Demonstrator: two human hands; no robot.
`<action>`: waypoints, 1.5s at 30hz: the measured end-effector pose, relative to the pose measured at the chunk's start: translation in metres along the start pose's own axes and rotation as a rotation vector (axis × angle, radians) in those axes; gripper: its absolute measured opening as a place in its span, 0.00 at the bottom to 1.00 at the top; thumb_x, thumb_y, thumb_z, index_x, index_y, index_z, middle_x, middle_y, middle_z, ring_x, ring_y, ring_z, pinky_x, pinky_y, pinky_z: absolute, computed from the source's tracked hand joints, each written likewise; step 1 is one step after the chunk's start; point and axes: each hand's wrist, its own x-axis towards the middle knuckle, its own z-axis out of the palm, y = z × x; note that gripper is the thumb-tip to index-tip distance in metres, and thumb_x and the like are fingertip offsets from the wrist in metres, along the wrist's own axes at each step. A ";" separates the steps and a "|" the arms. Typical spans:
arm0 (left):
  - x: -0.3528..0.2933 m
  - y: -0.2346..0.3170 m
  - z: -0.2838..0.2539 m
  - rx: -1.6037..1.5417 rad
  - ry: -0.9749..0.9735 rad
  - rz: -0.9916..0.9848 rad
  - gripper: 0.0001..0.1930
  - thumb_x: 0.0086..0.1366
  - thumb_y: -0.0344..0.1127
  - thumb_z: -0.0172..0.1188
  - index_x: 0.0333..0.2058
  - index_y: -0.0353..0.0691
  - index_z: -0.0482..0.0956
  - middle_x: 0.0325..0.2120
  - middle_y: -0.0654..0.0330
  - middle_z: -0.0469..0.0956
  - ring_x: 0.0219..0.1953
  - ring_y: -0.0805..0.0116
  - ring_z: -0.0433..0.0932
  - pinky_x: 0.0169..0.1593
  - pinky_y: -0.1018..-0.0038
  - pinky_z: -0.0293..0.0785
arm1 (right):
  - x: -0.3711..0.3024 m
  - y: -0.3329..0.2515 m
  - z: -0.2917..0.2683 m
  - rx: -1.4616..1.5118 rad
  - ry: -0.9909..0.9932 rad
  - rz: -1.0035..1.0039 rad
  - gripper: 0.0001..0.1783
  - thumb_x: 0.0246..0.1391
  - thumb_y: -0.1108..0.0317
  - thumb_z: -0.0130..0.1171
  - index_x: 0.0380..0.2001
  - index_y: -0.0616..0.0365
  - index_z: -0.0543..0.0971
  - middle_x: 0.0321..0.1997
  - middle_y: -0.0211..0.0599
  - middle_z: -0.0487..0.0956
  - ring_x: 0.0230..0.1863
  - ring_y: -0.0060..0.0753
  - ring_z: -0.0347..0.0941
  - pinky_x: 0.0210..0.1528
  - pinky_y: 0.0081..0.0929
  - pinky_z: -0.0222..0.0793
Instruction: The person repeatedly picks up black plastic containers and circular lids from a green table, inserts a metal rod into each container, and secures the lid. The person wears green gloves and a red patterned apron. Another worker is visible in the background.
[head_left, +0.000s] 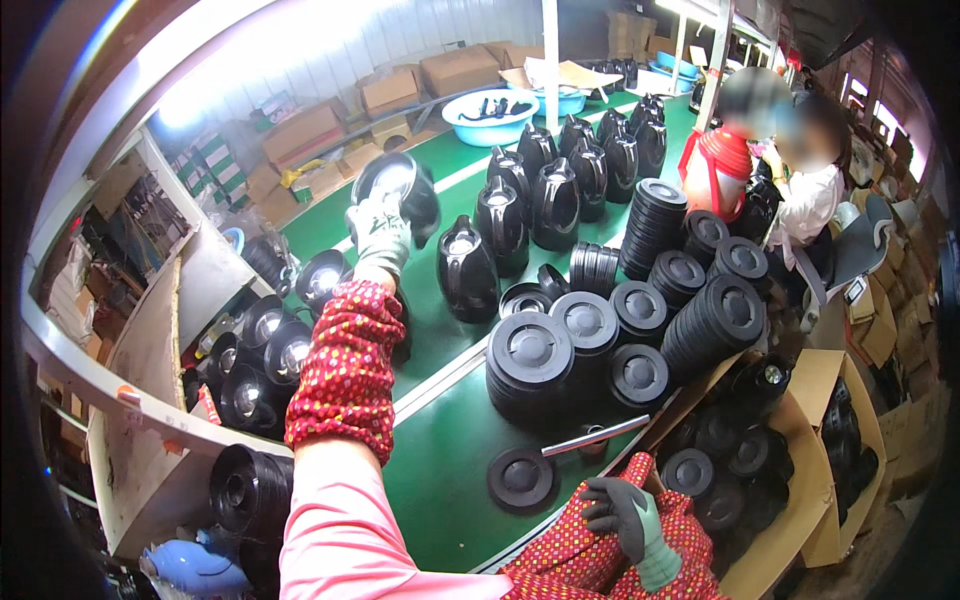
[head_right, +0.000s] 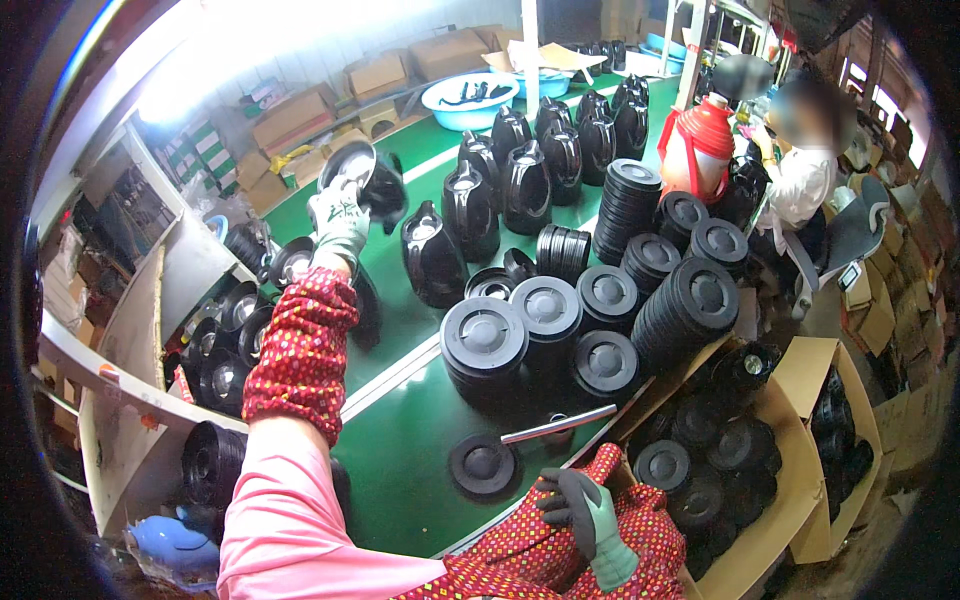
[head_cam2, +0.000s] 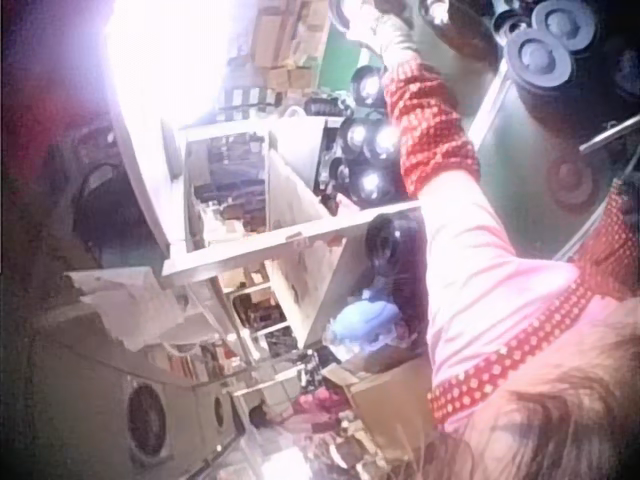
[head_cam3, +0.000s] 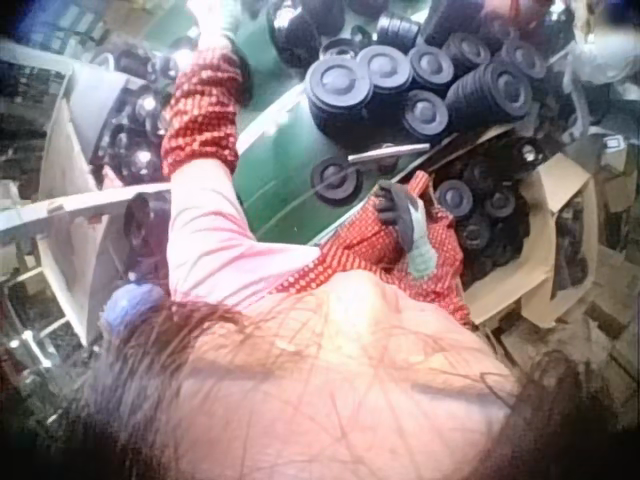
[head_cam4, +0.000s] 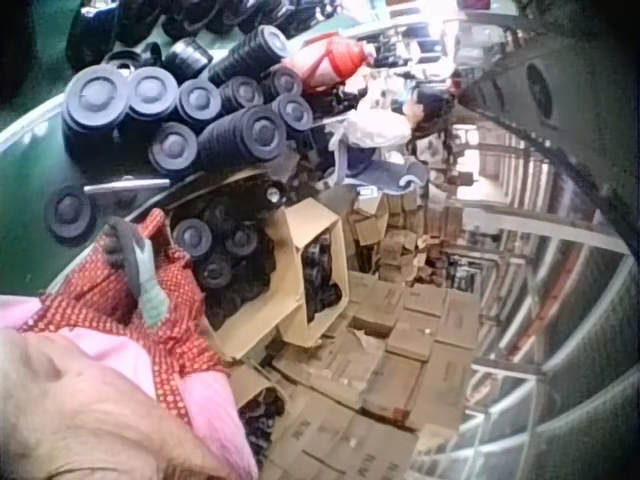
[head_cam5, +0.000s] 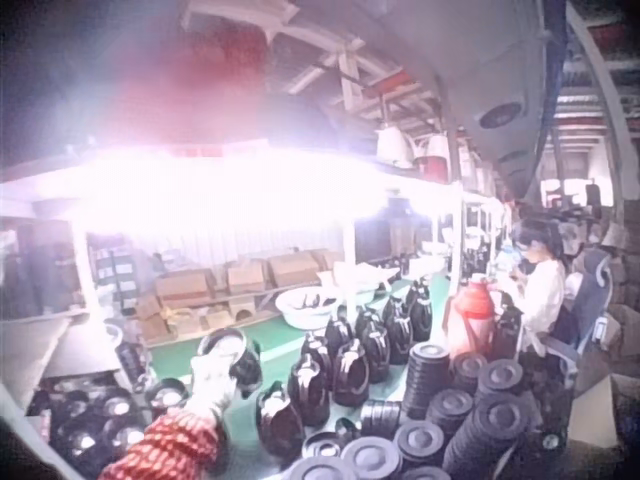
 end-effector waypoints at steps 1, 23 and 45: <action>-0.002 0.004 -0.038 -0.017 0.068 -0.006 0.23 0.53 0.42 0.77 0.49 0.51 0.84 0.51 0.63 0.80 0.53 0.55 0.80 0.54 0.56 0.68 | -0.002 -0.008 0.006 -0.042 -0.030 -0.028 0.29 0.74 0.51 0.57 0.62 0.69 0.76 0.53 0.46 0.83 0.44 0.33 0.84 0.44 0.29 0.84; -0.307 0.085 -0.273 -1.482 -0.158 -0.003 0.39 0.63 0.32 0.69 0.72 0.39 0.65 0.67 0.47 0.66 0.73 0.50 0.64 0.75 0.56 0.56 | -0.085 -0.091 -0.008 -0.055 -0.177 -0.242 0.31 0.63 0.63 0.71 0.65 0.64 0.75 0.59 0.36 0.82 0.55 0.29 0.80 0.58 0.29 0.78; -0.355 0.060 -0.176 -1.516 -0.705 0.240 0.36 0.65 0.45 0.66 0.69 0.40 0.69 0.67 0.51 0.73 0.68 0.58 0.73 0.73 0.59 0.67 | 0.187 -0.111 0.127 -1.488 0.072 -0.904 0.54 0.46 0.32 0.72 0.75 0.38 0.68 0.75 0.66 0.61 0.73 0.75 0.55 0.73 0.68 0.52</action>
